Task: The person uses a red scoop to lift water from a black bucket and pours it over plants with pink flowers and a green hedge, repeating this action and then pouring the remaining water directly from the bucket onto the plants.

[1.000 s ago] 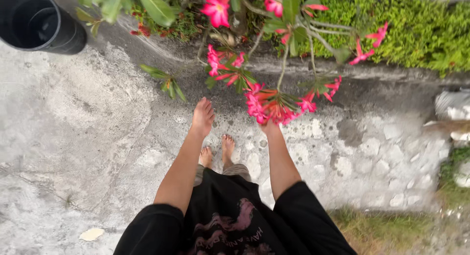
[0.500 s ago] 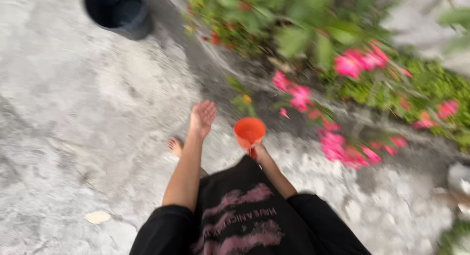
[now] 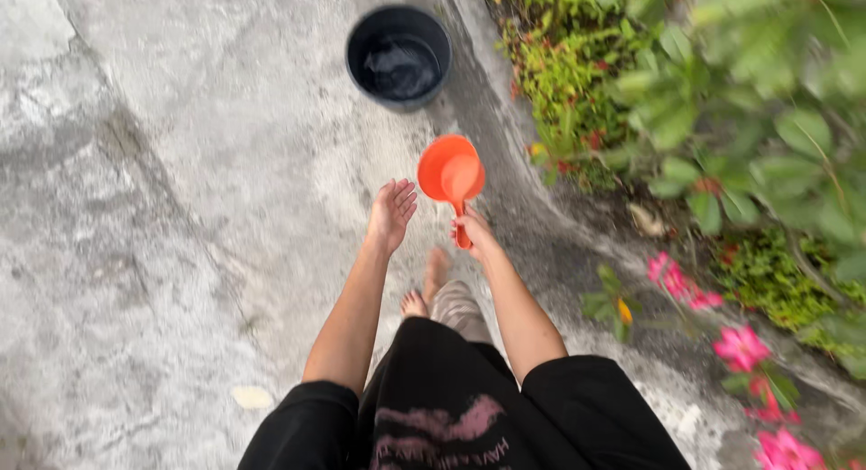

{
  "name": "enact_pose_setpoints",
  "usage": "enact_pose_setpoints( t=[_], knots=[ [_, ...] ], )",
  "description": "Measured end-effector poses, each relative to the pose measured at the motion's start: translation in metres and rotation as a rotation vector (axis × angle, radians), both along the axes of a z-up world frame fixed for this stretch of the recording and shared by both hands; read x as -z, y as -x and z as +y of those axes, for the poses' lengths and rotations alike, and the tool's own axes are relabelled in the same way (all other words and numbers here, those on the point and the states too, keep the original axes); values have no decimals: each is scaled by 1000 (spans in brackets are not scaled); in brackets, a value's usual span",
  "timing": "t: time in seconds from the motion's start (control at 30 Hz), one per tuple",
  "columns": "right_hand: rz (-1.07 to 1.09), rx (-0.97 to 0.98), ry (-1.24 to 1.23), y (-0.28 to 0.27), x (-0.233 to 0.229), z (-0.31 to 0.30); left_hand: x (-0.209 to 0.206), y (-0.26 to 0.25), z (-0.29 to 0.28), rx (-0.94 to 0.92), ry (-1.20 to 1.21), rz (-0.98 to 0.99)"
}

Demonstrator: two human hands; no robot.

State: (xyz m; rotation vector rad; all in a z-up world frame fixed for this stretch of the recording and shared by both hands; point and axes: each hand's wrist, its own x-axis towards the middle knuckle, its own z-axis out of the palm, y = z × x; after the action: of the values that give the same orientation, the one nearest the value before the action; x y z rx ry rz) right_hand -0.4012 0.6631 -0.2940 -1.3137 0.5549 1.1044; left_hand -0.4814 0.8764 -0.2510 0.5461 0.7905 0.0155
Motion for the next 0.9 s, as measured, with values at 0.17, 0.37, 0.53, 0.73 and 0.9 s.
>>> enact_pose_setpoints(
  t=[0.17, 0.37, 0.53, 0.73, 0.9],
  knots=[
    [-319, -167, 147, -133, 83, 140, 40, -80, 93, -13, 13, -15],
    [-914, -689, 735, -273, 221, 290, 169, -199, 212, 67, -71, 29],
    [-673, -818, 892, -315, 309, 356, 241, -272, 275, 172, -109, 126],
    [-217, -666, 734, -309, 345, 377, 258, -278, 306, 281, -134, 183],
    [158, 98, 4, -290, 296, 330, 245, -254, 329, 380, -188, 228]
  ],
)
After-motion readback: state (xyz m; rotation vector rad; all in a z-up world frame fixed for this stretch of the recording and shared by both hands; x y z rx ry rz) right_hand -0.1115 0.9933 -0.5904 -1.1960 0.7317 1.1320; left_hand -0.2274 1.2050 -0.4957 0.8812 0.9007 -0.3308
